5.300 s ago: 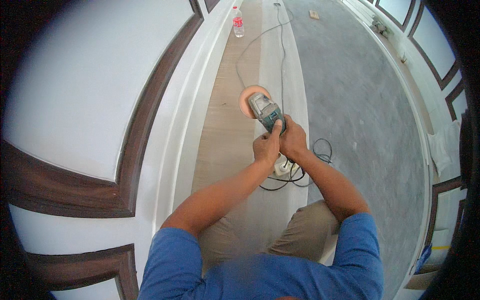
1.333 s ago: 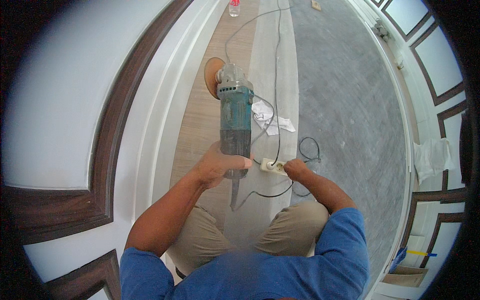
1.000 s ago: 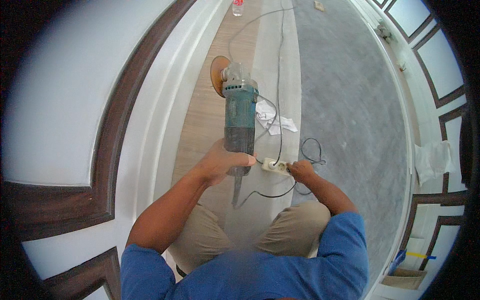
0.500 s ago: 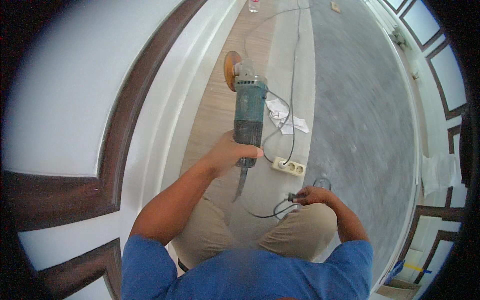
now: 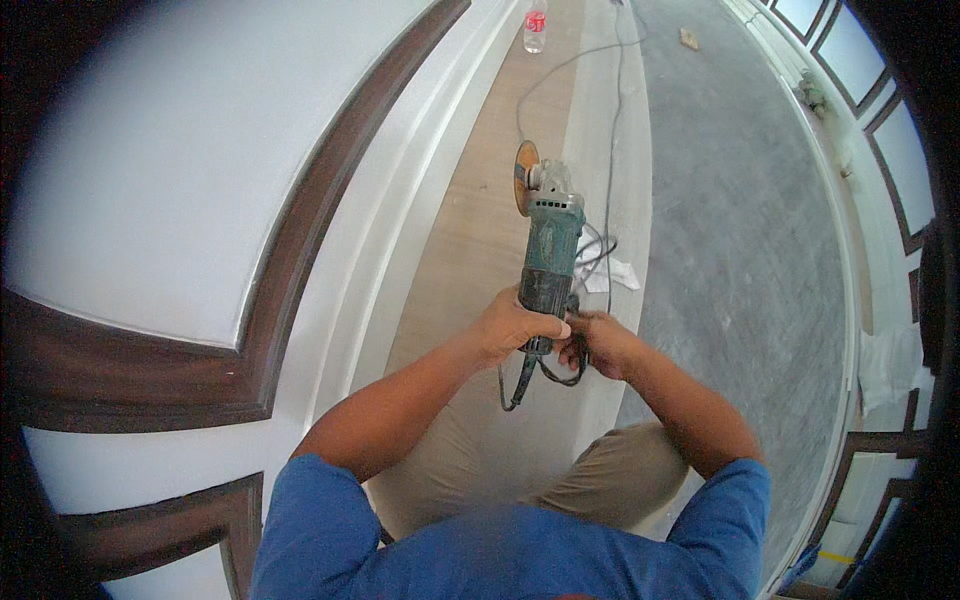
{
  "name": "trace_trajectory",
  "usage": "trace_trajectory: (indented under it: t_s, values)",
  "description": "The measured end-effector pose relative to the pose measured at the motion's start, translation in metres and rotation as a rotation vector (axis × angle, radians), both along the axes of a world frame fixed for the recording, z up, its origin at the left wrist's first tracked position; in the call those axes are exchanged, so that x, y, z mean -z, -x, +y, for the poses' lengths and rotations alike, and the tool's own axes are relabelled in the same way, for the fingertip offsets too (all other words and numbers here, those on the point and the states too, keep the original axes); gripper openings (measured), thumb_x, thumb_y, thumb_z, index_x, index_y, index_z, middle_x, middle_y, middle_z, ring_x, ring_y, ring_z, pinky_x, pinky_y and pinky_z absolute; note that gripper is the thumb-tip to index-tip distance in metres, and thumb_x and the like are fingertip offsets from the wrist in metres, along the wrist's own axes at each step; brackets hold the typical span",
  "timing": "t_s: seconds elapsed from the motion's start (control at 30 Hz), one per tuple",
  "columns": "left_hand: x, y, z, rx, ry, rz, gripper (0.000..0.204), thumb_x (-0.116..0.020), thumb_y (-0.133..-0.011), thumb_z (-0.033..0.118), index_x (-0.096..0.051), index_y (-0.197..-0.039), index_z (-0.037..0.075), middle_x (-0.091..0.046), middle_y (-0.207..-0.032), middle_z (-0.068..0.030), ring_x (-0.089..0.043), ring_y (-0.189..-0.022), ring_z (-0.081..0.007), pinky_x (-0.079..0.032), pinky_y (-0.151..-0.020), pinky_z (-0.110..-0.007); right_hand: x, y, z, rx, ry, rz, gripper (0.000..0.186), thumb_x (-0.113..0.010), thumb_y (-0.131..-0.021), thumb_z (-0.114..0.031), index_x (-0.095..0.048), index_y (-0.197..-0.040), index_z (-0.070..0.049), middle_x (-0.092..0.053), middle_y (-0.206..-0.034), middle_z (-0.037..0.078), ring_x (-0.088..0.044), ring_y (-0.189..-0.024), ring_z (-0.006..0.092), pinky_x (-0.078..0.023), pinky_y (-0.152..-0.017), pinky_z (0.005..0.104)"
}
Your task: The person uses a hand-held grinder to smooth the base of a wall, creating sparks as the tool contacts the surface, then moves down a hallway carrying a small object.
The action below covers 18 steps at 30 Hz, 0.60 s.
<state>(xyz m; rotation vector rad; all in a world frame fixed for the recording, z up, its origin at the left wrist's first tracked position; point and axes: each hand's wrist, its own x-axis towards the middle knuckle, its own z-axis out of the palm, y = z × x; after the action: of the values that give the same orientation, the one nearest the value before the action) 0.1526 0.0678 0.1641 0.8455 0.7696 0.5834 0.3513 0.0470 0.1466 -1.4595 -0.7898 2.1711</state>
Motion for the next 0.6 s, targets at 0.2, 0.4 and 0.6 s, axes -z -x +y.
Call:
trace_trajectory:
  t_s: [0.2,0.4,0.6]
  values:
    - [0.003,-0.007,0.002,-0.105,-0.164,0.113,0.032,-0.079,-0.068,0.011,-0.066,-0.096,0.002,-0.067,-0.085,-0.0067,-0.063,-0.076,-0.0173,-0.051,-0.072,-0.031,0.077,-0.026,-0.024,-0.625,-0.68,-0.863,0.047,-0.066,-0.087,-0.027,-0.053,-0.12,0.003,-0.063,-0.11,0.025,-0.062,-0.103,0.0351,-0.048,-0.09,0.0442]
    - [0.007,-0.006,-0.002,-0.101,-0.126,0.065,0.036,-0.08,-0.068,0.01,-0.064,-0.099,0.001,-0.065,-0.085,-0.0066,-0.062,-0.072,-0.0169,-0.051,-0.065,-0.031,0.056,0.008,-0.06,-0.825,-0.951,-0.215,0.056,-0.076,-0.08,-0.026,-0.055,-0.128,-0.007,-0.054,-0.132,0.02,-0.045,-0.131,0.0317,-0.032,-0.112,0.044]
    - [-0.006,-0.003,-0.011,-0.196,-0.208,0.185,0.04,-0.081,-0.067,0.012,-0.062,-0.101,0.001,-0.064,-0.088,-0.0071,-0.062,-0.074,-0.0179,-0.051,-0.065,-0.032,0.03,0.002,-0.066,-1.151,-0.657,-0.005,0.045,-0.073,-0.083,-0.035,-0.061,-0.113,-0.004,-0.065,-0.105,0.015,-0.061,-0.104,0.0302,-0.045,-0.092,0.0416]
